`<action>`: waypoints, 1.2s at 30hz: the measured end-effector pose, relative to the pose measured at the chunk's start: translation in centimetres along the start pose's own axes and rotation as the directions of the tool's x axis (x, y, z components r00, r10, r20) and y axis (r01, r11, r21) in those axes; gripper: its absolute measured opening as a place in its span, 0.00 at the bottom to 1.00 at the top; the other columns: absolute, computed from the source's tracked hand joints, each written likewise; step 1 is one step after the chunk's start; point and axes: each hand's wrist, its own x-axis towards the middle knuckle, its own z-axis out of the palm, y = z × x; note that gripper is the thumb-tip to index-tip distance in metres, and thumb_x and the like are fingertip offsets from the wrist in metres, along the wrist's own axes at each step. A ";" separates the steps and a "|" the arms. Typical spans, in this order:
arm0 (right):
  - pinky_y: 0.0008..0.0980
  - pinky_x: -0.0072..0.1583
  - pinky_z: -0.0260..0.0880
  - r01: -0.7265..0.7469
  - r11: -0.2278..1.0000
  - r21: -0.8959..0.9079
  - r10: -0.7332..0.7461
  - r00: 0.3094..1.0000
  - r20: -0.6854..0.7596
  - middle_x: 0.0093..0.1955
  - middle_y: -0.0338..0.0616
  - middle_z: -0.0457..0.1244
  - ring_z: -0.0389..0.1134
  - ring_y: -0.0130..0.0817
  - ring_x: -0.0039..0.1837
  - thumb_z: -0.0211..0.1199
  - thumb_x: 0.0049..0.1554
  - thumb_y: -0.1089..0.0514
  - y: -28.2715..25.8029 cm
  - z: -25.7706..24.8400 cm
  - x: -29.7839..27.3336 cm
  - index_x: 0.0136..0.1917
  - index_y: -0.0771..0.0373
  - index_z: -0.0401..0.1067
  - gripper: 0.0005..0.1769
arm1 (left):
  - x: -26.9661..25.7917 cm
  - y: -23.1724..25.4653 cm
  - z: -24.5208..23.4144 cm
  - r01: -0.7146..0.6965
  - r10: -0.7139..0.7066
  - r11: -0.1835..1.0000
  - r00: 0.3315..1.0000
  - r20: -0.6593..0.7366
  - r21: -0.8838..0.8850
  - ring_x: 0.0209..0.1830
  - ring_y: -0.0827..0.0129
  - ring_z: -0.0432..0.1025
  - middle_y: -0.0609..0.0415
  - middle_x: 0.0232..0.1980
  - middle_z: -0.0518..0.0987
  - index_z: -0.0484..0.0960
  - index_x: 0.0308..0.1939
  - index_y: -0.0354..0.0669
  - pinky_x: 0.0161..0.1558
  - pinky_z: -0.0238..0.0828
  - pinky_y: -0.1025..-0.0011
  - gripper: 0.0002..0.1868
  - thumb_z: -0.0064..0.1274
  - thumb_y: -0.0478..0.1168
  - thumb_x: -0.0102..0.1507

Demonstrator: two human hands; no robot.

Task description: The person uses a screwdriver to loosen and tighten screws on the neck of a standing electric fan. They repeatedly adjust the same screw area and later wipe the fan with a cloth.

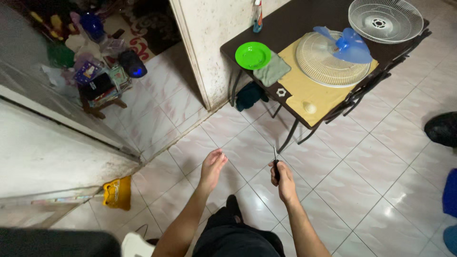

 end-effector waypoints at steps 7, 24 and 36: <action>0.26 0.32 0.47 0.035 0.997 0.064 -0.032 0.998 -0.053 0.31 0.35 0.52 0.48 0.23 0.30 0.44 0.69 0.50 -3.3 0.3 13.8 0.52 0.67 0.67 0.19 | 21.6 4.5 4.0 -0.110 0.133 0.901 0.991 -0.027 0.419 0.43 0.71 0.80 0.52 0.45 0.83 0.83 0.50 0.32 0.51 0.78 0.73 0.13 0.57 0.38 0.66; 0.23 0.32 0.47 -0.100 0.938 -0.331 0.124 0.991 0.052 0.30 0.30 0.52 0.48 0.18 0.29 0.48 0.69 0.48 -7.9 -6.1 50.3 0.49 0.63 0.72 0.19 | 65.2 -4.7 9.7 -0.045 0.399 0.055 0.917 0.019 0.997 0.46 0.56 0.73 0.61 0.39 0.85 0.81 0.51 0.52 0.48 0.66 0.52 0.20 0.66 0.39 0.55; 0.21 0.32 0.48 -0.191 0.930 -0.315 0.227 0.971 0.081 0.29 0.29 0.53 0.50 0.18 0.29 0.49 0.69 0.51 -7.3 -8.0 56.6 0.48 0.63 0.72 0.17 | 67.7 -7.0 9.4 0.067 0.448 -0.077 0.894 -0.026 0.995 0.49 0.53 0.71 0.50 0.40 0.81 0.84 0.49 0.50 0.57 0.61 0.50 0.18 0.66 0.41 0.55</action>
